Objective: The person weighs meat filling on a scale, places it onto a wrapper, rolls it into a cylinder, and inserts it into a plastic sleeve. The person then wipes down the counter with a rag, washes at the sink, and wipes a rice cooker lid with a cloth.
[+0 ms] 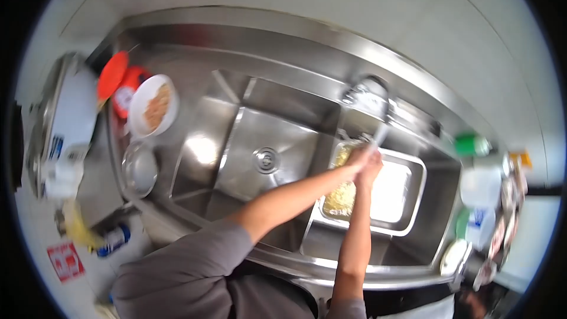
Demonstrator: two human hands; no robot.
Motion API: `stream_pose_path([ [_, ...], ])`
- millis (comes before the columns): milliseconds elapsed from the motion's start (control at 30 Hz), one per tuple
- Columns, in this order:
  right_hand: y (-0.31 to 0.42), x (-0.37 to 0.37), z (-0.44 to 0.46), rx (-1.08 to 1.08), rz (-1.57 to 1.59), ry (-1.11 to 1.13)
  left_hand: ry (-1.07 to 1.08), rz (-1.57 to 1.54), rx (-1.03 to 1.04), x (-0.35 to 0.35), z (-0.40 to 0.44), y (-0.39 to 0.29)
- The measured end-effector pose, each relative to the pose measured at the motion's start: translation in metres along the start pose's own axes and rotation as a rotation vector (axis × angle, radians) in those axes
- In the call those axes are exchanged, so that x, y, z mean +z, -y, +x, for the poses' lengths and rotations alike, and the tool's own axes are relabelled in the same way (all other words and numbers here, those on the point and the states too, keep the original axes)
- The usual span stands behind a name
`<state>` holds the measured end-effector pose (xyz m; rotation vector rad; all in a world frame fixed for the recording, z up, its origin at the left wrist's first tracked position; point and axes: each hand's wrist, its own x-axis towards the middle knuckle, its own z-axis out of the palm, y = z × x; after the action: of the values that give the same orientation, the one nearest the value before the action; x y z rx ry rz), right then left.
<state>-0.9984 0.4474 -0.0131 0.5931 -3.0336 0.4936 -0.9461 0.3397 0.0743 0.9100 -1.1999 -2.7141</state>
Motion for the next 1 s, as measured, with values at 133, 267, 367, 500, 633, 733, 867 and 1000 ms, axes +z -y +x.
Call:
stream_pose_path([
  [133,0.071,-0.067,0.011,0.447,1.259,-0.174,0.008,0.06,0.086,0.016,0.007,0.015],
  [267,0.096,-0.071,0.001,0.184,1.34,-0.128,0.084,0.112,-0.006,-0.008,0.046,0.007],
  [367,0.108,-0.077,0.007,0.224,0.984,-0.199,0.072,-0.015,-0.051,-0.011,0.013,-0.009],
  [500,0.107,-0.104,0.033,0.271,0.801,0.274,0.109,0.089,-0.162,-0.022,-0.024,-0.033],
  [633,0.083,-0.065,0.112,-0.237,0.497,-0.241,0.228,0.628,0.015,-0.019,-0.013,-0.044],
  [733,0.078,-0.03,0.162,-0.361,0.377,-0.244,0.275,1.111,0.232,-0.014,-0.003,-0.046],
  [867,0.085,-0.033,0.194,0.077,0.589,0.22,0.201,1.39,0.405,-0.001,-0.011,-0.068],
  [1000,0.112,-0.066,0.196,0.133,0.762,0.094,0.171,1.329,0.309,0.0,-0.031,-0.088],
])
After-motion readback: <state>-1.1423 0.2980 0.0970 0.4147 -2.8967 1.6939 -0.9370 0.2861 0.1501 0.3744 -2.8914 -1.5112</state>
